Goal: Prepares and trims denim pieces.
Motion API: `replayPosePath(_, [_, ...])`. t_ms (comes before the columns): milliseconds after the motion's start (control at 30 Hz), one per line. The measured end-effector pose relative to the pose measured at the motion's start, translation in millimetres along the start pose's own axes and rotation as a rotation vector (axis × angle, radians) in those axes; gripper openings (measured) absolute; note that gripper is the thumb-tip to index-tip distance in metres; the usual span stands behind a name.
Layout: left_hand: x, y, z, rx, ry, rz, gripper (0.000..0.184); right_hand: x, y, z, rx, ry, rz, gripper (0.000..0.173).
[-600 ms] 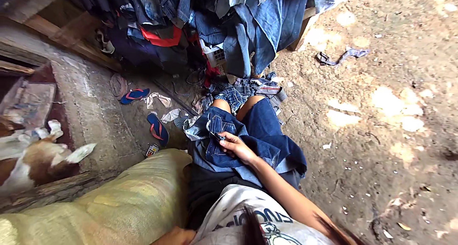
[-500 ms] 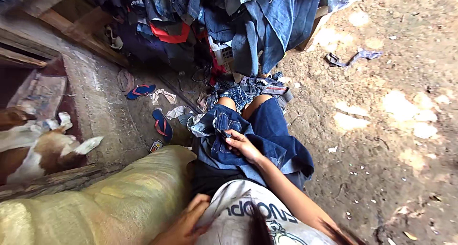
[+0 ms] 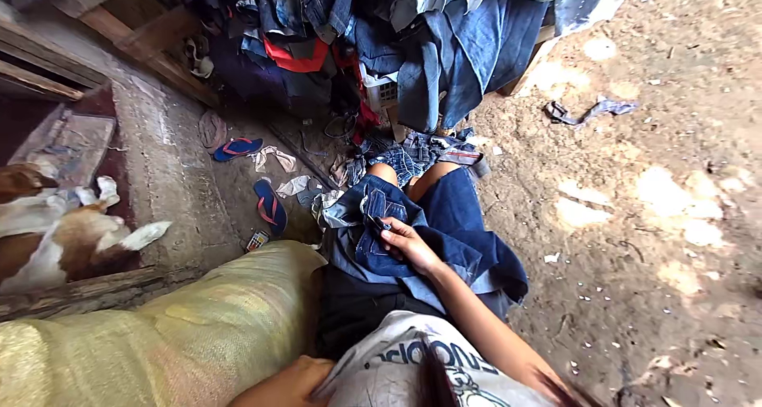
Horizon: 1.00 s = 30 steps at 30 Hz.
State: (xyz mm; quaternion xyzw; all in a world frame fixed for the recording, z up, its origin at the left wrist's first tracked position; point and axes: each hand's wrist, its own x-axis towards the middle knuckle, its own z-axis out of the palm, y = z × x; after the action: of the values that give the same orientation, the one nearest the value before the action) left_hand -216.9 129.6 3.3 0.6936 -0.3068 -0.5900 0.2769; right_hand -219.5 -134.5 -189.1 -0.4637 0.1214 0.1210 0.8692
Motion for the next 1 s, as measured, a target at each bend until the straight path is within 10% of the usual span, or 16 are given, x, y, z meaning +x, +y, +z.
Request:
replayPosePath(133, [-3,7,-12,-0.026,-0.238,-0.186,0.028,1,-1,0,0.007,-0.01,0.007,0.028])
replayPosePath(300, [10,-7,1,-0.058,0.088,-0.041,0.036,2,1,-3,-0.003,-0.007,0.003,0.027])
replayPosePath(533, [0,-1,-20,-0.132,-0.301,-0.143,0.026,2,3,-4,0.006,-0.009,0.016,0.023])
replayPosePath(767, [65,-11,-45,0.112,0.229,-0.326,0.044,3,2,-4,0.009,-0.011,0.017,0.023])
replayPosePath(1000, [157,-14,-55,-0.113,0.783,-0.157,0.039,-7,0,-1,-0.039,-0.004,-0.071,0.026])
